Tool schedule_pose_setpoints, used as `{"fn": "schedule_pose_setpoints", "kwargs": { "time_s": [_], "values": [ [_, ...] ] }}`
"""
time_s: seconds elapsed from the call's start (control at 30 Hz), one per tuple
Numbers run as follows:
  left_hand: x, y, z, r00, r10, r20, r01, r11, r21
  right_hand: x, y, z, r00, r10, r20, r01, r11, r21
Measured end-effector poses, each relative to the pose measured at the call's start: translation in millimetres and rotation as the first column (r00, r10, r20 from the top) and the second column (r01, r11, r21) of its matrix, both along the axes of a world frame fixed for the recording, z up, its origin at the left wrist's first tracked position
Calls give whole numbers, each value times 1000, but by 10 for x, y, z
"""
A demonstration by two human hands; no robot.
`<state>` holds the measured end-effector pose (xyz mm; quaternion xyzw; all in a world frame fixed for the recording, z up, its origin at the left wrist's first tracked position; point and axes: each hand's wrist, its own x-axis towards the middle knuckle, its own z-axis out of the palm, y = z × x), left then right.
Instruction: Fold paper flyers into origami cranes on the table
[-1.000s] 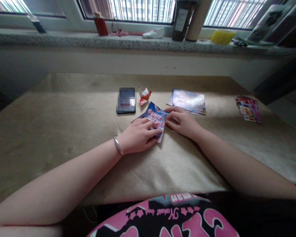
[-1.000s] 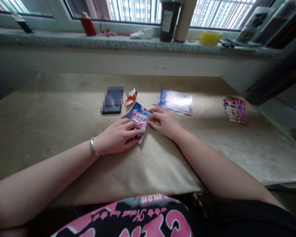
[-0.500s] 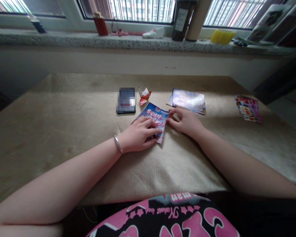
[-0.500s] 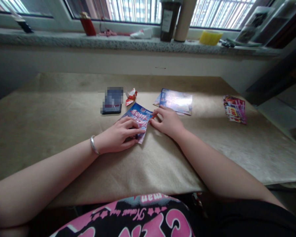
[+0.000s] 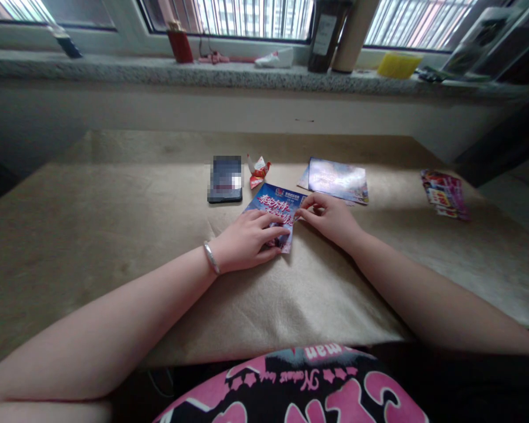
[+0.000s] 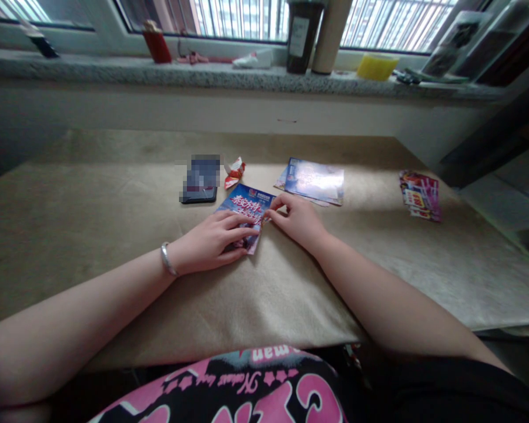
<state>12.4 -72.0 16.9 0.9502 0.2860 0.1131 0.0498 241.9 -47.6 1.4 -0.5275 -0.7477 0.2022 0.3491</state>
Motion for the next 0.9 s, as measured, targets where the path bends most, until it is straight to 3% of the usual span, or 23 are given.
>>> {"fn": "schedule_pose_setpoints", "kwargs": {
  "time_s": [0.57,0.73,0.9],
  "values": [
    [-4,2,-28,999,31,32,-31,1000,-4,-26,-37,68,999,37,-34,-29,977,209],
    [-3,-3,-48,995,84,59,-83,996,-23,-24,-48,32,994,69,-82,-54,983,175],
    [-17,3,-102,954,115,278,-121,993,3,-53,-83,28,967,121,-225,-104,991,89]
  ]
}}
